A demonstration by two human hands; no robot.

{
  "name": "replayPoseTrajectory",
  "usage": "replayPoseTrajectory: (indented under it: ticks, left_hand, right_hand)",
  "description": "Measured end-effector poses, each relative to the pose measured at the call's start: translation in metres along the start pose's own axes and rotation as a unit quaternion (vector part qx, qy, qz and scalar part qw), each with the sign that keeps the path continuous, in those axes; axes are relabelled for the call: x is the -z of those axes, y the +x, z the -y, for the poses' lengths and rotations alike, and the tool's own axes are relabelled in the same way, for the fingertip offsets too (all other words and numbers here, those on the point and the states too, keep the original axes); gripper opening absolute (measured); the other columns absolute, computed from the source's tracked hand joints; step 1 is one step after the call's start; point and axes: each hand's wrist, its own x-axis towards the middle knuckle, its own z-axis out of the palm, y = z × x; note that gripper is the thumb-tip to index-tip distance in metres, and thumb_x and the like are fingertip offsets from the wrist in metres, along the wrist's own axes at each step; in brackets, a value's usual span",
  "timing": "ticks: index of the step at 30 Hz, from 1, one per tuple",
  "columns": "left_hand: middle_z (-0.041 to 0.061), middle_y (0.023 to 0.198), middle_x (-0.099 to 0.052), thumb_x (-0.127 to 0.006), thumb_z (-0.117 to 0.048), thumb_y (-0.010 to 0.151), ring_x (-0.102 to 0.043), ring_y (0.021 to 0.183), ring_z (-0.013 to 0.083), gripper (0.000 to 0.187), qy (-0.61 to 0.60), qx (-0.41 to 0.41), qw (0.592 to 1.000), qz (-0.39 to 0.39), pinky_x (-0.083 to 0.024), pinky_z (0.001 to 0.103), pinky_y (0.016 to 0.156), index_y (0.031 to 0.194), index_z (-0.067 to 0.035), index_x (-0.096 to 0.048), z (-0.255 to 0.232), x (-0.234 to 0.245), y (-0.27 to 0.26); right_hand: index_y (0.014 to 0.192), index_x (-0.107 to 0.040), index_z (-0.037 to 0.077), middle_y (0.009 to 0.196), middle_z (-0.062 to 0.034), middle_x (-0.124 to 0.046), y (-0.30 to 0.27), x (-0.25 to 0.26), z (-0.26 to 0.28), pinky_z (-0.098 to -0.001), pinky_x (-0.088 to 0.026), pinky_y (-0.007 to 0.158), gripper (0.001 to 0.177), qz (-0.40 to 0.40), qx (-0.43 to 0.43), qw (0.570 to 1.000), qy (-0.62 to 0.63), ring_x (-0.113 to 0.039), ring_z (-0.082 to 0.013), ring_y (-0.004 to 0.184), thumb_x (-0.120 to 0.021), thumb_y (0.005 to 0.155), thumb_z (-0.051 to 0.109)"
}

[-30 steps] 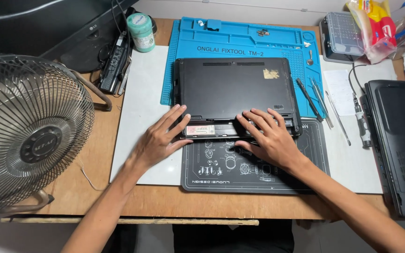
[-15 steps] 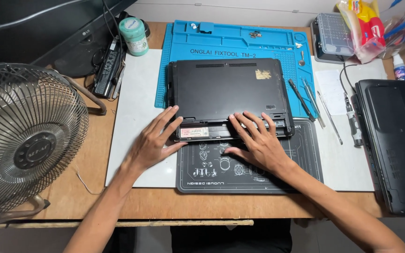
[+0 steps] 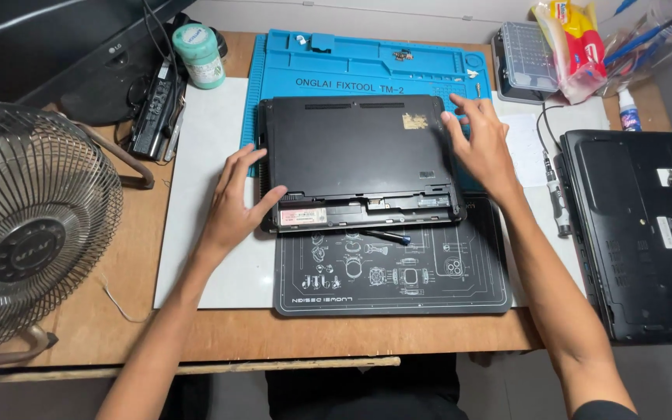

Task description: The person uses a screwdriver to remove screws from the back of a laptop, then removes the back cover to expose the internal components. They continue to unscrew and remove internal parts, including a metal bracket, while working on a blue anti-static mat.

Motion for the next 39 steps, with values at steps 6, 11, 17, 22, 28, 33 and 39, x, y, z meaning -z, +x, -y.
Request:
replayPoseTrajectory:
  ticks: [6, 11, 17, 22, 28, 33, 39]
  left_hand:
    - [0.021, 0.154, -0.038, -0.071, -0.044, 0.099, -0.043, 0.14, 0.0496, 0.055, -0.036, 0.022, 0.999, -0.023, -0.034, 0.064, 0.114, 0.142, -0.016, -0.053, 0.004, -0.037, 0.044]
    - [0.021, 0.16, -0.035, -0.07, -0.034, 0.101, -0.032, 0.147, 0.0493, 0.046, -0.092, 0.018, 0.995, -0.041, -0.029, 0.061, 0.118, 0.14, -0.014, -0.059, 0.01, -0.04, 0.045]
    - [0.022, 0.162, -0.032, -0.069, -0.032, 0.1, -0.027, 0.148, 0.051, 0.048, -0.097, 0.016, 0.995, -0.023, -0.027, 0.064, 0.118, 0.144, -0.013, -0.059, 0.004, -0.036, 0.041]
    - [0.02, 0.164, -0.03, -0.07, -0.034, 0.099, -0.024, 0.149, 0.0503, 0.053, -0.092, 0.015, 0.996, -0.012, -0.024, 0.064, 0.119, 0.147, -0.018, -0.057, 0.009, -0.038, 0.04]
    - [0.016, 0.163, -0.035, -0.064, -0.023, 0.101, -0.032, 0.154, 0.0301, 0.068, -0.105, -0.045, 0.992, -0.054, -0.026, 0.043, 0.128, 0.157, -0.004, -0.03, 0.01, -0.041, 0.04]
    - [0.014, 0.138, -0.062, -0.071, -0.028, 0.098, -0.06, 0.121, 0.0274, 0.067, -0.033, -0.037, 0.992, -0.12, -0.046, 0.041, 0.103, 0.154, -0.008, -0.04, 0.015, -0.043, 0.04]
    - [0.011, 0.126, -0.058, -0.064, -0.018, 0.105, -0.05, 0.112, 0.0258, 0.064, -0.08, -0.061, 0.983, -0.151, -0.043, 0.035, 0.106, 0.16, -0.008, -0.032, -0.04, -0.035, 0.044]
  right_hand:
    - [0.123, -0.072, 0.016, 0.101, -0.0076, -0.057, 0.041, -0.041, -0.031, -0.0481, -0.045, 0.09, 0.028, 0.007, -0.039, 0.997, 0.064, -0.068, -0.0308, 0.096, -0.068, 0.111, 0.041]
    - [0.129, -0.068, 0.011, 0.106, -0.0171, -0.052, 0.033, -0.043, -0.016, -0.0505, -0.049, 0.094, 0.03, -0.011, -0.04, 0.991, 0.129, -0.066, -0.0447, 0.101, -0.064, 0.113, 0.036]
    - [0.136, -0.065, 0.018, 0.114, -0.0095, -0.046, 0.032, -0.05, -0.023, -0.0472, -0.045, 0.098, 0.035, 0.009, -0.063, 0.99, 0.123, -0.062, -0.0327, 0.108, -0.054, 0.115, 0.044]
    - [0.136, -0.064, 0.025, 0.122, -0.0054, -0.046, 0.042, -0.053, -0.033, -0.0512, -0.04, 0.1, 0.035, 0.035, -0.084, 0.985, 0.149, -0.06, -0.0292, 0.112, -0.057, 0.113, 0.051]
    - [0.131, -0.063, 0.016, 0.129, 0.0013, -0.055, 0.045, -0.005, 0.014, -0.0233, -0.047, 0.102, 0.039, 0.013, -0.084, 0.897, 0.434, -0.052, -0.01, 0.116, -0.07, 0.096, 0.03]
    - [0.156, -0.044, 0.012, 0.095, 0.0032, -0.037, 0.034, 0.041, 0.051, -0.0102, -0.046, 0.073, 0.073, 0.044, -0.122, 0.818, 0.561, -0.051, -0.0006, 0.08, -0.078, 0.091, 0.014]
    - [0.135, -0.054, 0.004, 0.13, -0.0067, -0.064, -0.005, 0.088, 0.102, -0.0247, -0.05, 0.106, 0.036, -0.065, 0.051, 0.884, 0.459, -0.059, -0.0127, 0.121, -0.067, 0.104, 0.017]
